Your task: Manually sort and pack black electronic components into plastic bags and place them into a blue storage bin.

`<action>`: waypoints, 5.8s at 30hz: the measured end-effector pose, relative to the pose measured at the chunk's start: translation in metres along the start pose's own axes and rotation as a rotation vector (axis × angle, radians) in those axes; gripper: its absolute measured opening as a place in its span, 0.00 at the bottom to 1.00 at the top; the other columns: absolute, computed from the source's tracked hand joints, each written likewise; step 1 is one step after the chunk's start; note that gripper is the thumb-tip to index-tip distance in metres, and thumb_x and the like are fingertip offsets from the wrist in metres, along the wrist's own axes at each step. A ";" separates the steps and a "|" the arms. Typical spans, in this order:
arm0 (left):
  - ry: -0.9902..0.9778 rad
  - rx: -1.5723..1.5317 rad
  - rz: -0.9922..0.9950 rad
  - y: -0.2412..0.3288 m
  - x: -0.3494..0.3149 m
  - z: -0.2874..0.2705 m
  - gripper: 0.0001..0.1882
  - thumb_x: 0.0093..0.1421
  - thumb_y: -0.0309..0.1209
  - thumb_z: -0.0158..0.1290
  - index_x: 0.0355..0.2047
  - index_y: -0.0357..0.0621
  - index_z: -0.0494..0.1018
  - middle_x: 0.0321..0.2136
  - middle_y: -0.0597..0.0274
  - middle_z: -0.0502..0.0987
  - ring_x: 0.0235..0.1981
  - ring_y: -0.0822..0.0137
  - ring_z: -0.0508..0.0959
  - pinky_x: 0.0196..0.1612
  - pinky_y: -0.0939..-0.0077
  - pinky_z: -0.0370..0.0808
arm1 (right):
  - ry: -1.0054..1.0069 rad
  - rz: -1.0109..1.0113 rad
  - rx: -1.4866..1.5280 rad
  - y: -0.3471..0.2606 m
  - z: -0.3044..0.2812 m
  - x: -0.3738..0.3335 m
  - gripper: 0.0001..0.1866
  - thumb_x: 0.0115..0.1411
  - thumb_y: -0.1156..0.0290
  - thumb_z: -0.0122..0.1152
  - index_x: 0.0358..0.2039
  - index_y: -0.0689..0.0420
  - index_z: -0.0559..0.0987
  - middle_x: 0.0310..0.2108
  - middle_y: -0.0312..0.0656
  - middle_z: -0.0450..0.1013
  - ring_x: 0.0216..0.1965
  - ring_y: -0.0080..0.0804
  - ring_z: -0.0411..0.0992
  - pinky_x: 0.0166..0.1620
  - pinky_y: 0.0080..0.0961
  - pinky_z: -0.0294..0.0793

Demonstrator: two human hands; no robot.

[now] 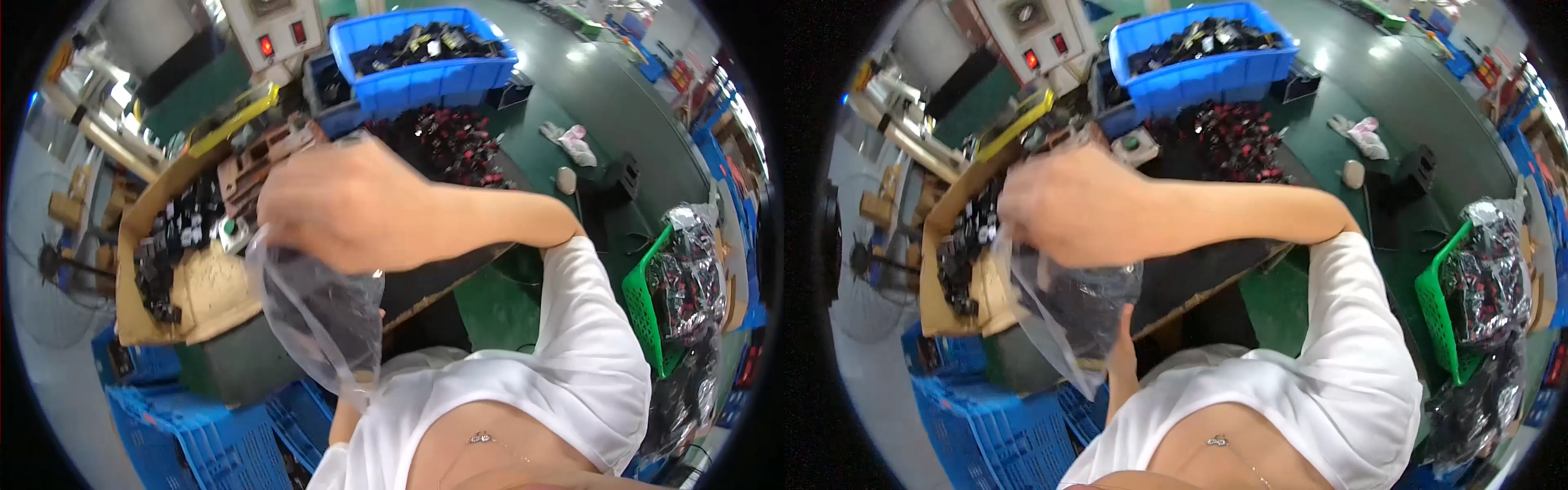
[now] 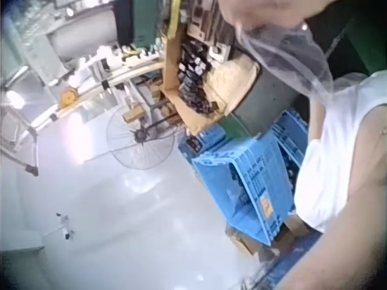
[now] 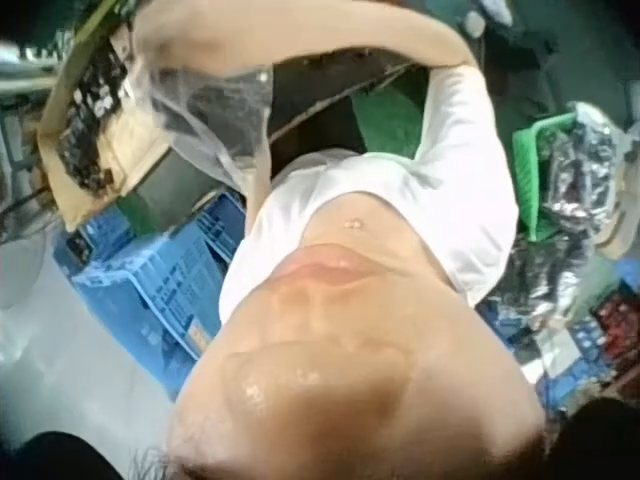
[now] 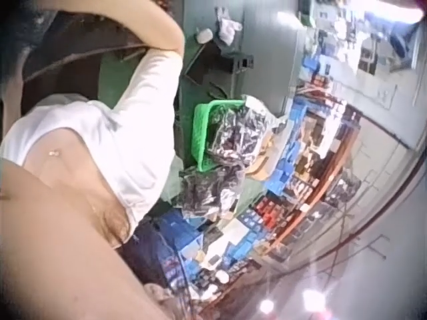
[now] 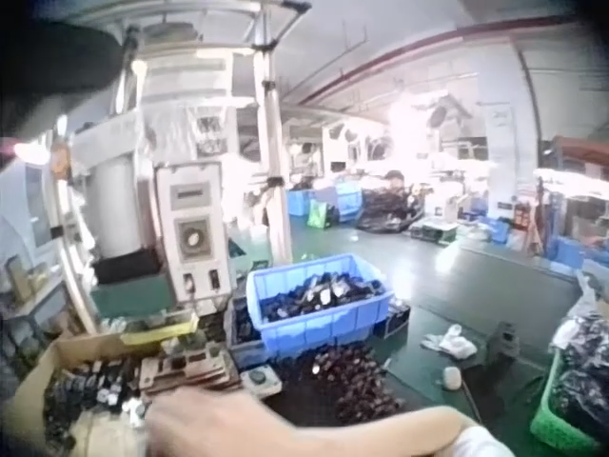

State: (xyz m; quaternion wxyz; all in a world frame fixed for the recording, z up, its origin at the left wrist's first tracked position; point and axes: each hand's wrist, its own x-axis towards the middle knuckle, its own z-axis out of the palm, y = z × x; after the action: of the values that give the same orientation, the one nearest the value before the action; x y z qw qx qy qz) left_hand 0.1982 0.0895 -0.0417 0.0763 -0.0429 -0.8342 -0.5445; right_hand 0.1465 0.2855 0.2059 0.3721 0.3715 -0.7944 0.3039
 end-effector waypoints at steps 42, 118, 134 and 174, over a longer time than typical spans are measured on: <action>-0.099 0.114 0.973 0.155 0.150 -0.039 0.11 0.50 0.18 0.47 0.36 0.38 0.69 0.32 0.53 0.72 0.34 0.53 0.72 0.35 0.69 0.68 | 0.053 0.484 0.323 0.029 0.049 -0.028 0.09 0.59 0.73 0.50 0.32 0.68 0.74 0.23 0.39 0.73 0.26 0.20 0.73 0.30 0.13 0.73; -0.196 -0.249 0.659 0.151 0.111 -0.023 0.08 0.46 0.11 0.41 0.24 0.31 0.68 0.17 0.60 0.64 0.19 0.70 0.62 0.22 0.82 0.57 | -0.125 0.322 -0.111 -0.012 0.045 -0.054 0.06 0.47 0.75 0.57 0.24 0.60 0.69 0.22 0.40 0.65 0.24 0.37 0.67 0.25 0.27 0.66; -0.350 -0.351 0.588 0.146 0.129 -0.012 0.04 0.55 0.17 0.44 0.23 0.32 0.67 0.20 0.63 0.67 0.21 0.76 0.62 0.24 0.86 0.58 | 0.500 0.613 0.227 -0.014 0.091 -0.077 0.06 0.49 0.82 0.55 0.21 0.62 0.66 0.17 0.42 0.58 0.17 0.34 0.57 0.19 0.22 0.57; -0.249 0.054 0.579 0.112 0.144 -0.083 0.03 0.50 0.19 0.53 0.27 0.36 0.72 0.19 0.65 0.69 0.21 0.77 0.66 0.24 0.86 0.61 | 0.205 0.774 0.266 0.026 0.024 -0.062 0.10 0.56 0.71 0.53 0.21 0.60 0.67 0.18 0.29 0.59 0.23 0.18 0.60 0.26 0.16 0.58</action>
State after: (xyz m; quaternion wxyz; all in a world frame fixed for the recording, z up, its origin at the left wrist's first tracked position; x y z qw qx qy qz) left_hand 0.0805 0.0573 0.1169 0.1263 -0.3429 -0.8043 -0.4686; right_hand 0.1444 0.3033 0.1371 0.2564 0.0585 -0.7882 0.5564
